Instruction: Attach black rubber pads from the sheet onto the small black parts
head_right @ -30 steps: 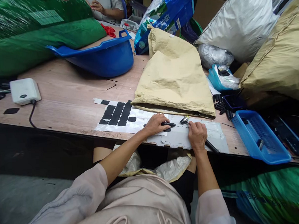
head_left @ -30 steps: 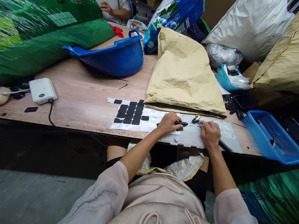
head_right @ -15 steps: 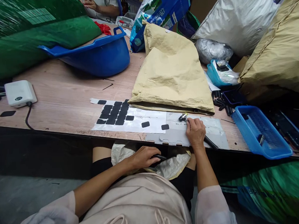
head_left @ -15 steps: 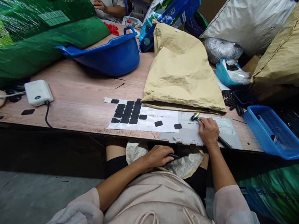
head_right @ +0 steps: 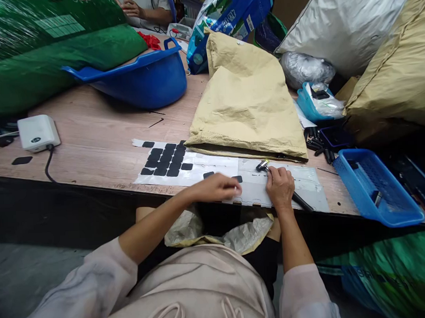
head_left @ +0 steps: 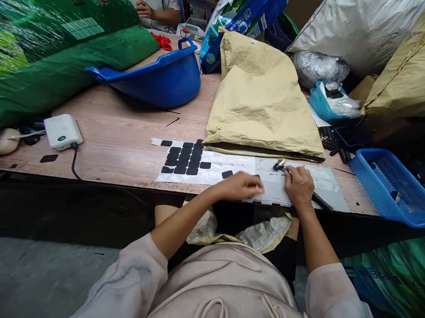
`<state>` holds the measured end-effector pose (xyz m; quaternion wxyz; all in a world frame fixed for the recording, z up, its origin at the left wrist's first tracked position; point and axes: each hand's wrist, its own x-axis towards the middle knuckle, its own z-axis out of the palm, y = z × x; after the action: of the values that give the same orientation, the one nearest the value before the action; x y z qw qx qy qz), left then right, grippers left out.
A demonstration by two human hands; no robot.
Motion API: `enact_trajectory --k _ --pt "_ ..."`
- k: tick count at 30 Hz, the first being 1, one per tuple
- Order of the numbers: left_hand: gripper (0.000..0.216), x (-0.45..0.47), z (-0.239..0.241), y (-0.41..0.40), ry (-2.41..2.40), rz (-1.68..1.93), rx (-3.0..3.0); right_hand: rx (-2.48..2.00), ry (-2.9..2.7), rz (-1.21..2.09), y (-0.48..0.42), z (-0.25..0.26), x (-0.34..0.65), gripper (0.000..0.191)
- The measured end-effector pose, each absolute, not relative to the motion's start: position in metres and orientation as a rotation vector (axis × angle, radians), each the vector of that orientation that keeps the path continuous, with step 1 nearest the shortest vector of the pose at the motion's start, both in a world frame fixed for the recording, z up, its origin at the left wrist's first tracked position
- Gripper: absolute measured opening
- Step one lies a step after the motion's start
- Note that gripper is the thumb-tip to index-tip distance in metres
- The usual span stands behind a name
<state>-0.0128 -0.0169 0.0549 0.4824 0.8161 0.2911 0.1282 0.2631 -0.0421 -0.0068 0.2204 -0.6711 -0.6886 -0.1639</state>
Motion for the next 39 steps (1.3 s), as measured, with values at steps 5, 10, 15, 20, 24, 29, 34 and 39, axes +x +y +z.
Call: enact_trajectory --k 5,10,15,20,24,29,34,39 --pt "0.028 0.029 0.070 0.071 1.266 0.306 2.189 -1.842 -1.918 -0.440 -0.042 -0.007 0.263 0.025" --pt "0.056 0.057 0.079 0.112 1.489 0.506 2.237 -1.847 -1.912 -0.413 -0.043 -0.006 0.262 0.025" --pt "0.039 0.089 0.083 0.118 1.583 0.533 2.203 -1.860 -1.911 -0.368 -0.043 -0.006 0.261 0.025" --pt "0.029 0.123 0.061 0.105 1.547 0.304 2.225 -1.880 -1.913 -0.360 -0.043 -0.006 0.260 0.025" --pt "0.028 0.128 0.052 0.096 1.632 0.259 2.224 -1.872 -1.905 -0.376 -0.043 -0.006 0.260 0.025" --pt "0.022 0.084 0.059 0.081 1.531 0.264 2.237 -1.875 -1.893 -0.372 -0.042 -0.007 0.261 0.025" --pt "0.018 0.014 0.058 0.050 1.335 0.229 2.315 -1.885 -1.892 -0.335 -0.041 -0.008 0.262 0.025" --pt "0.023 -0.002 0.038 0.030 1.306 0.373 2.295 -1.861 -1.872 -0.353 -0.040 -0.009 0.263 0.026"
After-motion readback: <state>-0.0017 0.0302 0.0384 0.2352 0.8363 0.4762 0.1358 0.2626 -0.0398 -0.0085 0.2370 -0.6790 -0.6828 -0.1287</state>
